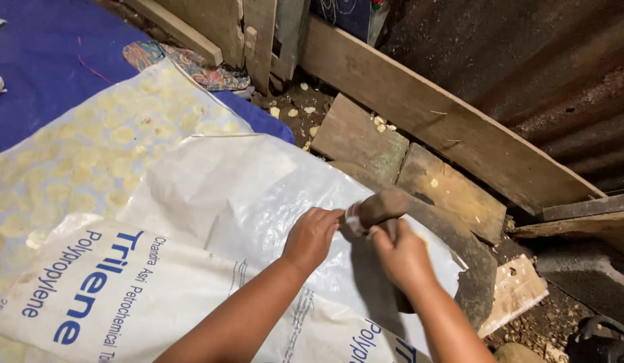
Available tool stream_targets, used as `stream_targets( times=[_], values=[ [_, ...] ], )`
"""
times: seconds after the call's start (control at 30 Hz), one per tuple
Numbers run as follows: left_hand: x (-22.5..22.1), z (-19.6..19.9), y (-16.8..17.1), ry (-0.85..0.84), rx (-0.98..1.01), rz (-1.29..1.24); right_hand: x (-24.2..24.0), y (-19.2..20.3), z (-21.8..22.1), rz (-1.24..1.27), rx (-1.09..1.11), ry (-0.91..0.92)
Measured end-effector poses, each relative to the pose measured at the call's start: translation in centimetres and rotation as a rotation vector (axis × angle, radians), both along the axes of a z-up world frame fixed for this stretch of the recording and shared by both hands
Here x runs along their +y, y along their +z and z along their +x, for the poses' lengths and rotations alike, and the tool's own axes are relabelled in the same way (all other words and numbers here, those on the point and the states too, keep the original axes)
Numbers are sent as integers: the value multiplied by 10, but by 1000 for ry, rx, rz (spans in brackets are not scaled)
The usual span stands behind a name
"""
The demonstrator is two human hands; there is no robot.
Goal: Crack and peel nuts or seeds using a hammer and stone.
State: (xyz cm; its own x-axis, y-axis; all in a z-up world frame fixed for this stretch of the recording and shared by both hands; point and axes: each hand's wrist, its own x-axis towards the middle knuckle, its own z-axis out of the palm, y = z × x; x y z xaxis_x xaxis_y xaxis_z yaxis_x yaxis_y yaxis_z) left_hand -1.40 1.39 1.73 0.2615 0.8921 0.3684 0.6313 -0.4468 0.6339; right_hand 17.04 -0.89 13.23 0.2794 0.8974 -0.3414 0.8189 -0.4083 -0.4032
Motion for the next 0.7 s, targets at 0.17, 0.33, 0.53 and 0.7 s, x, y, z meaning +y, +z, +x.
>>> stream_targets(
  times=[0.17, 0.33, 0.53, 0.7],
  values=[
    [2, 11, 14, -18, 3, 38, -12, 63, -16, 322, 71, -186],
    [-12, -4, -2, 172, 216, 82, -18, -35, -35, -85, -86, -19],
    [-6, -7, -15, 159, 210, 19, 20, -3, -13, -56, -62, 136],
    [-20, -22, -5, 187, 231, 14, -11, 5, -25, -6, -113, 6]
  ],
)
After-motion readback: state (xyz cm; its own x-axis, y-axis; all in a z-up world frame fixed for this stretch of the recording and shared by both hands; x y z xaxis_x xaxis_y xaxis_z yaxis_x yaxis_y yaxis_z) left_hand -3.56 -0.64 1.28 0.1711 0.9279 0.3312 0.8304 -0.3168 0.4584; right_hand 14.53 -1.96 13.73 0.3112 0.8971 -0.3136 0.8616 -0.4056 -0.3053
